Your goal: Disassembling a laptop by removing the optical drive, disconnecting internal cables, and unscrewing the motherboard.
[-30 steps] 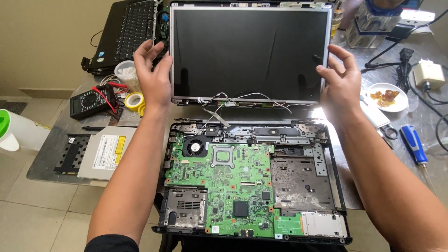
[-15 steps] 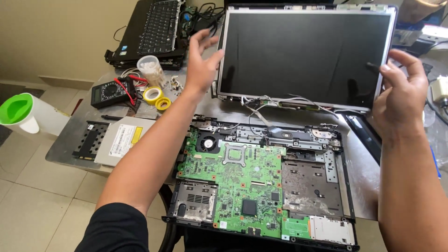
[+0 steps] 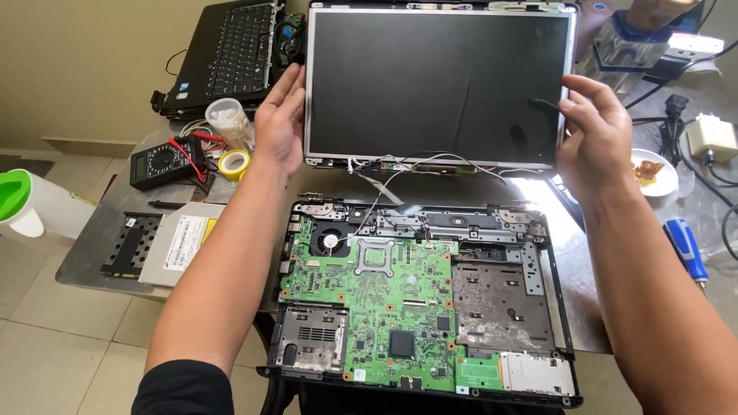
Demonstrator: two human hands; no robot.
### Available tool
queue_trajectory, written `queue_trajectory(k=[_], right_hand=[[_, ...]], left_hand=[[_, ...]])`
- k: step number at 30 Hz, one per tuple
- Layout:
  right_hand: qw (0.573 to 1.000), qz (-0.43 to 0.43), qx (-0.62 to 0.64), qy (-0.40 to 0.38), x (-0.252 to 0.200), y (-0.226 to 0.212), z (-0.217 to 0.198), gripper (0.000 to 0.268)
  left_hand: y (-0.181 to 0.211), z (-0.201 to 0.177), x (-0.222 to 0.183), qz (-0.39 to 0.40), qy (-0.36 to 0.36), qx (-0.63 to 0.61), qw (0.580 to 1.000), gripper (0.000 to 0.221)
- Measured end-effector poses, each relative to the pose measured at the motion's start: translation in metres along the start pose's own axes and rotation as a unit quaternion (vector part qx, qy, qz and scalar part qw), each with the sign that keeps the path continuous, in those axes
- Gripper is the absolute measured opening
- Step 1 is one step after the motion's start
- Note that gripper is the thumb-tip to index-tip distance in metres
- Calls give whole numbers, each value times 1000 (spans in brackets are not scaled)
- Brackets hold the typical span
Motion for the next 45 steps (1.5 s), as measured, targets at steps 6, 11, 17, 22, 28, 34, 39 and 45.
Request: queue_trajectory(k=[6, 11, 17, 22, 28, 34, 39, 45], right_hand=[[999, -1, -27, -45, 9, 2, 13, 36], [997, 21, -27, -71, 2, -7, 24, 36], [989, 54, 27, -134, 21, -17, 13, 57], [988, 139, 64, -5, 62, 46, 16, 14], [964, -14, -229, -133, 44, 78, 34, 17], [778, -202, -541, -249, 22, 107, 59, 27], [664, -302, -614, -301, 14, 84, 43, 22], [815, -78, -545, -179, 38, 59, -15, 16]], left_hand=[[7, -16, -3, -72, -41, 10, 997, 55], [12, -20, -14, -138, -77, 95, 983, 66], [-10, -47, -2, -53, -66, 52, 995, 60], [2, -41, -23, -14, -64, 44, 997, 55], [-10, -80, -5, 69, -176, 28, 982, 47], [-16, -97, 9, 52, -160, 18, 986, 48], [-10, -98, 12, 39, -110, 38, 992, 47], [-7, -94, 11, 13, -59, 93, 994, 48]])
Point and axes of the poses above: each hand's wrist, its own x-axis towards the middle knuckle, its own z-axis out of the palm, y = z × x, the point moved 2 cm from there along x, towards the middle knuckle, and after that the axes turned 7 degrees about y, right-handed, at the moved point
